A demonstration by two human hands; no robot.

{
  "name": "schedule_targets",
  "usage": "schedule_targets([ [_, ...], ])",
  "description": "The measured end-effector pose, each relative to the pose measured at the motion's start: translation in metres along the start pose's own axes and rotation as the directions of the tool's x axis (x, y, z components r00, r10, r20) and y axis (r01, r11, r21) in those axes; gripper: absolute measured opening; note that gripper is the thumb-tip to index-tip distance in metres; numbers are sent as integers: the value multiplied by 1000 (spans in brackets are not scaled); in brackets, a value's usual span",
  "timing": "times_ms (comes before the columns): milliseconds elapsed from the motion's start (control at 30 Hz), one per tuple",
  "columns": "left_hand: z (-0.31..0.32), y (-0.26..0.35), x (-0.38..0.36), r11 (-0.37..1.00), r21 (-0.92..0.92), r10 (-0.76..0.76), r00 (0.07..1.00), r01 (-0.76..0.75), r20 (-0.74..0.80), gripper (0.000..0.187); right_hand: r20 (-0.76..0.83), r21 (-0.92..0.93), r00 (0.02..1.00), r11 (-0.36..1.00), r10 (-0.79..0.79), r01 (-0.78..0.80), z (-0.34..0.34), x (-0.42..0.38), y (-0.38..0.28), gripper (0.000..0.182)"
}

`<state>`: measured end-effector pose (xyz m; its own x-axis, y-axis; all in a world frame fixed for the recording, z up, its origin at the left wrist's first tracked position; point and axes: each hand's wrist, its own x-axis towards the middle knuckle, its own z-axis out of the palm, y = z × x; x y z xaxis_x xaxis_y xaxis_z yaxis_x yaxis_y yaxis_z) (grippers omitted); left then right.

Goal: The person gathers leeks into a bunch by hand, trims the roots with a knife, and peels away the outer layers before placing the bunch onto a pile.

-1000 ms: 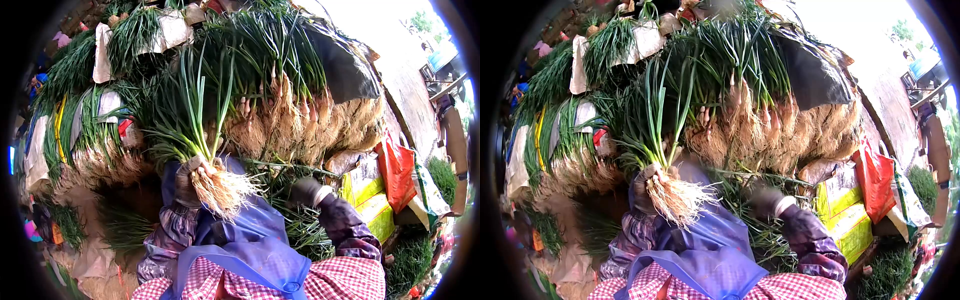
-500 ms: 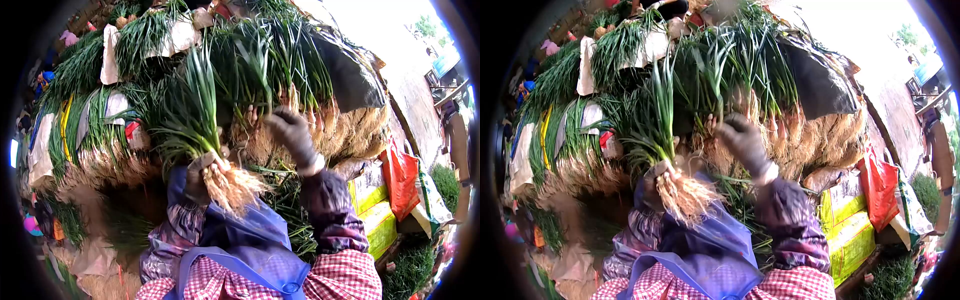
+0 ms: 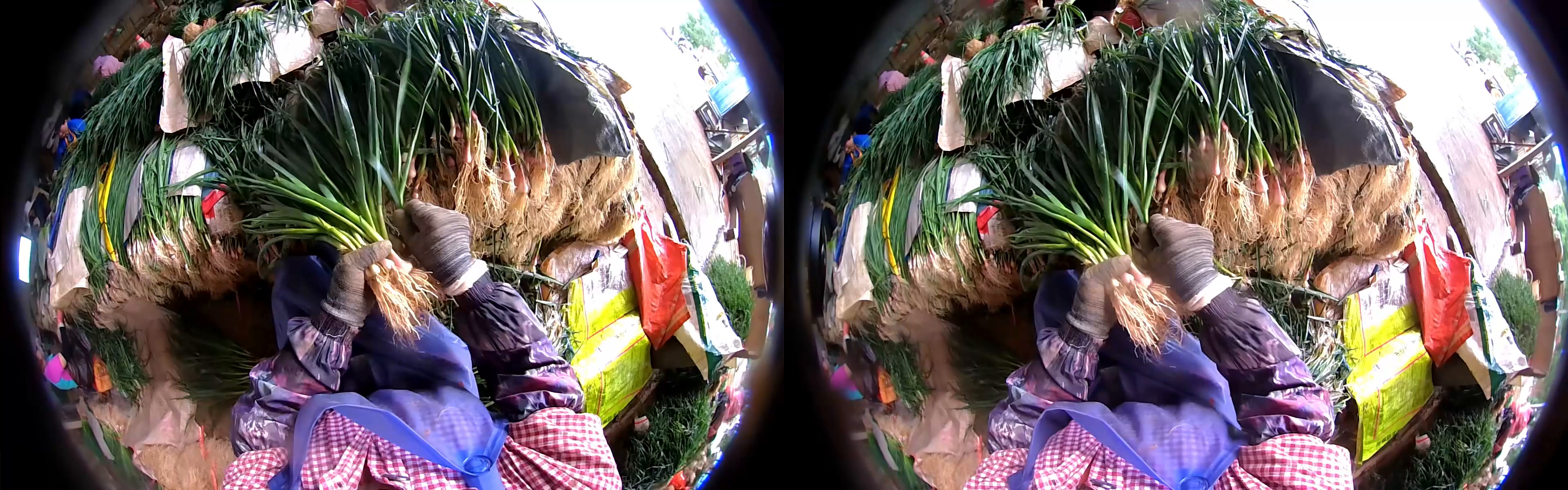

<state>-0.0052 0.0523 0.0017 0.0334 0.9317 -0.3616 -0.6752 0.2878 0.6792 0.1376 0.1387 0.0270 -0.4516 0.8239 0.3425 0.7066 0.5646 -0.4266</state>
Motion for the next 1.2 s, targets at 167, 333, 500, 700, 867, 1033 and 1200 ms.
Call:
schedule_targets([
  [167,5,20,-13,945,-317,-43,991,80,124,40,-4,336,928,874,374,-351,7,-14,56,9],
  [333,11,30,-22,899,-431,162,973,-77,165,57,113,-353,934,893,339,-281,-48,1,46,32],
  [500,14,20,-16,928,-370,104,980,-35,167,49,-131,-216,949,926,286,-309,-43,63,67,32],
  [700,12,24,-13,988,-155,19,998,-11,54,31,38,-136,999,990,-21,26,-41,-16,-2,7],
  [867,20,21,-15,948,-314,-18,996,44,85,32,341,868,923,317,178,-382,-56,-37,3,15],
  [1033,14,21,-27,881,-449,-53,975,146,214,33,525,851,849,-71,62,-521,-8,-3,6,30],
  [1200,11,24,-32,894,-426,-24,964,139,265,34,437,892,881,-213,179,-399,19,-6,-11,17],
])
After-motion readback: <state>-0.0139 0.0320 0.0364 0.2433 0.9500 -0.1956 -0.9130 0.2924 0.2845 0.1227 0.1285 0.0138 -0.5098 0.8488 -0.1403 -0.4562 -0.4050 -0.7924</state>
